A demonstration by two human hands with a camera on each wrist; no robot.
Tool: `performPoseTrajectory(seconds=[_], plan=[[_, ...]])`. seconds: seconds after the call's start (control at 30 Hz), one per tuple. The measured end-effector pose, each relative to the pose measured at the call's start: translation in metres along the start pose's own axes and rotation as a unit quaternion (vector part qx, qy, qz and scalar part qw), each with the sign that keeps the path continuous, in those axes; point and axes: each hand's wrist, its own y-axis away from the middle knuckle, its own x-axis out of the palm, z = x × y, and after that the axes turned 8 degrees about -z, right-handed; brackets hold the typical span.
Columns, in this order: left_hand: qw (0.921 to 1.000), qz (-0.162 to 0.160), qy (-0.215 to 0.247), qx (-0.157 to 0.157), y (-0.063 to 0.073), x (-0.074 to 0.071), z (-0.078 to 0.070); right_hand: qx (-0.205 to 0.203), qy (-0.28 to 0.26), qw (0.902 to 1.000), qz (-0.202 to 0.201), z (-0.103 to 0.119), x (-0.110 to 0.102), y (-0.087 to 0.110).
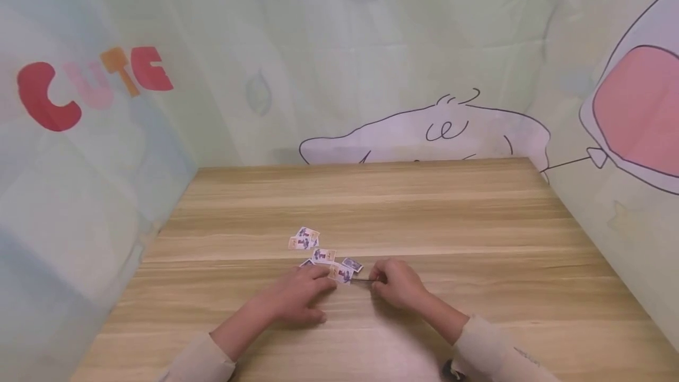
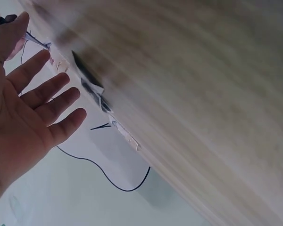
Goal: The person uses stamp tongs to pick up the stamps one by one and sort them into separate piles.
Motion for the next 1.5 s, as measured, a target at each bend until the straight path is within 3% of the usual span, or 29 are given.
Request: performPoseTrajectory(seconds=[0.23, 0.43, 0.63, 0.87, 1.13, 1.5], plan=[[0.9998, -0.017, 0.000, -0.007, 0.007, -0.005, 0.002, -0.009, -0.004, 0.9999, 0.004, 0.006, -0.003, 0.004], [0.9992, -0.019, 0.016, -0.031, 0.009, -0.005, 0.004, 0.021, -0.016, 0.9997, 0.000, 0.006, -0.007, 0.005], [0.9979, -0.029, 0.032, -0.049, 0.004, -0.007, 0.004, 0.035, -0.012, 0.9991, -0.019, 0.003, -0.012, 0.002], [0.9965, -0.012, 0.044, -0.070, -0.002, -0.012, 0.002, 0.060, -0.027, 0.9973, -0.032, -0.001, -0.018, -0.002], [0.9974, -0.008, 0.040, -0.060, -0.010, -0.007, 0.001, 0.076, -0.029, 0.9957, -0.043, -0.005, -0.025, -0.008], [0.9997, 0.009, 0.015, -0.019, -0.017, -0.006, -0.004, 0.070, -0.040, 0.9947, -0.064, -0.019, -0.031, -0.021]])
